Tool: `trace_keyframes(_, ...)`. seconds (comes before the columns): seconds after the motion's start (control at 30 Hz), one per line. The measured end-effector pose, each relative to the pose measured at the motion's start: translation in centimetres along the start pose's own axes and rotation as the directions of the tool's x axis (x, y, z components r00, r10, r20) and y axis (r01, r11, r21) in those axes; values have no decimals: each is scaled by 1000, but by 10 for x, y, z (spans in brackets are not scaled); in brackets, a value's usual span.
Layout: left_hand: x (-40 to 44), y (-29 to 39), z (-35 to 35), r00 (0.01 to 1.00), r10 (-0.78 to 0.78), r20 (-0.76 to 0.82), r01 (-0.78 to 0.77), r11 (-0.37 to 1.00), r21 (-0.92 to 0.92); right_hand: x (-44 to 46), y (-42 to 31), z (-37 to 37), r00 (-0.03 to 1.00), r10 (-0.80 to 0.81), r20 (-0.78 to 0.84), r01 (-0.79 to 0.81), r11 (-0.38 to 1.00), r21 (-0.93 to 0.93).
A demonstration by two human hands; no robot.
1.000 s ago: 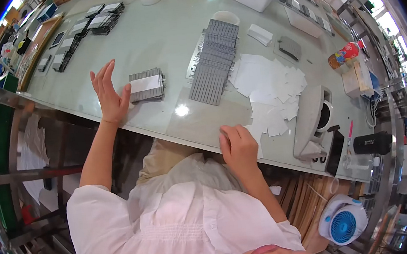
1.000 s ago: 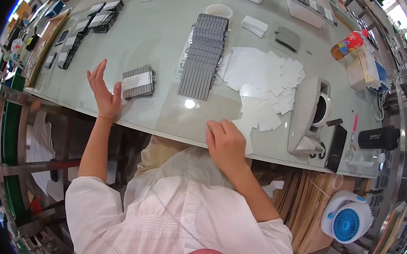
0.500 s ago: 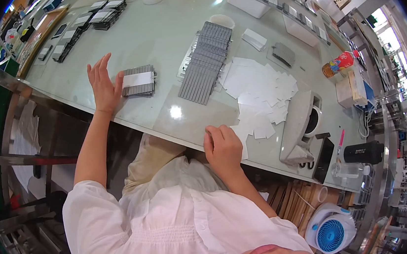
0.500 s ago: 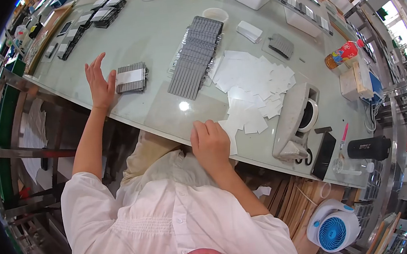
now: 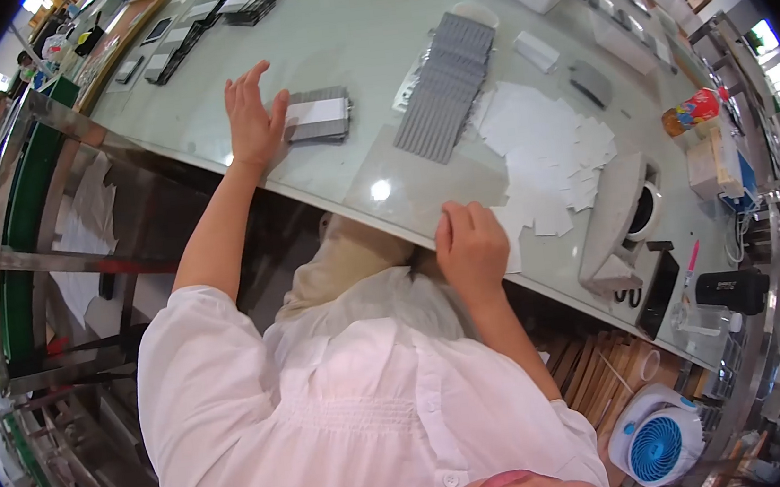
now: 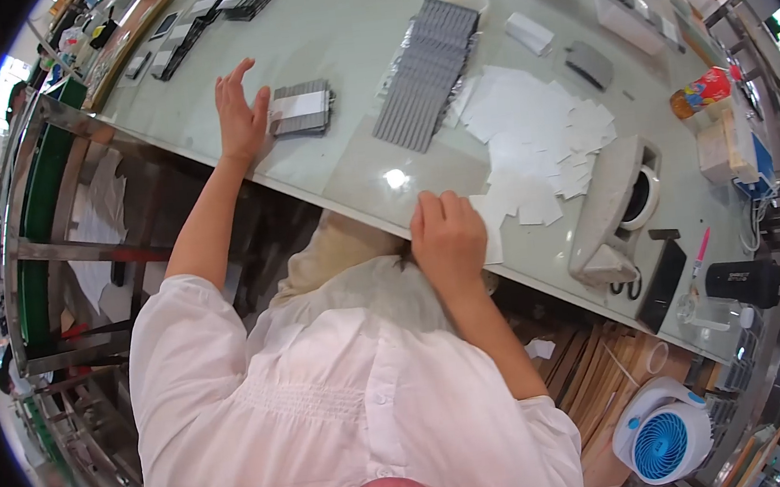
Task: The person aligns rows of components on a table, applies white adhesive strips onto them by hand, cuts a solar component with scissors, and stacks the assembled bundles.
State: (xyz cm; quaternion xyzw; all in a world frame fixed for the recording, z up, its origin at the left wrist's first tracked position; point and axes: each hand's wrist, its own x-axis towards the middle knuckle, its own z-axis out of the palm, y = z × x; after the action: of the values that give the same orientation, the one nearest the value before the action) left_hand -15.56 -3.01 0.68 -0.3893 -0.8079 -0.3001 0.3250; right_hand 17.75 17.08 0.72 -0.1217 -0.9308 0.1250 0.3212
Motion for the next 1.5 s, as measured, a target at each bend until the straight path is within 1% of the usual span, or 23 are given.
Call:
trace_keyframes(0.1,-1,1,-1,1000,5,10,-4,999,-35,0,-2,1,1000,-6,-3,6,999,-35)
trace_keyframes(0.2,3,2,-2,998,12,57,-7,995,-100,-2,-3,1,1000,25,8,-24,996,-86)
trace_keyframes(0.3,2,-2,1,998,-11,64,22,985,-173,-4,-2,5,999,41,-6,-42,991,-123)
trace_keyframes(0.4,2,1,-6,990,-101,99,130,924,-359,-3,-6,3,995,96,27,-92,988,-128)
trace_keyframes(0.43,1,-1,-7,983,-119,142,168,893,-417,-1,-6,4,995,90,39,-84,988,-130)
trace_keyframes(0.57,-8,-7,-12,966,-168,194,248,806,-538,-1,-5,0,989,92,113,-75,986,-149)
trace_keyframes(0.67,-7,-5,-17,945,-223,240,323,753,-573,1,-5,0,987,64,150,-41,988,-149)
trace_keyframes(0.7,-9,-6,-17,930,-232,286,361,734,-576,2,-4,-2,986,53,157,-29,988,-153)
trace_keyframes(0.8,4,-3,-20,946,38,323,142,845,-515,-3,-1,-5,972,82,219,-45,985,-167)
trace_keyframes(0.83,4,1,-16,938,88,334,108,845,-524,-4,-1,-5,967,91,237,-51,984,-173)
trace_keyframes(0.93,4,9,-9,905,189,382,-6,902,-432,-11,2,-10,949,127,287,-73,978,-194)
trace_keyframes(1.0,2,10,-7,885,204,419,-2,901,-435,-15,2,-12,939,141,312,-86,979,-185)
trace_keyframes(1.07,0,5,-8,873,223,433,-29,911,-412,-10,-2,-11,941,142,307,-88,979,-185)
trace_keyframes(1.13,-1,3,-6,870,252,424,-77,918,-388,-14,0,-7,963,106,249,-54,977,-205)
trace_keyframes(1.2,5,4,-10,837,249,487,-37,914,-404,-22,6,-5,952,129,278,-77,979,-190)
trace_keyframes(1.3,6,4,-12,828,239,508,5,901,-433,-30,15,2,962,121,244,-74,978,-195)
trace_keyframes(1.4,5,6,-10,872,194,450,21,903,-429,-27,12,3,965,135,227,-90,976,-201)
trace_keyframes(1.5,6,9,-15,870,174,462,34,913,-407,-14,6,4,985,42,167,-4,975,-220)
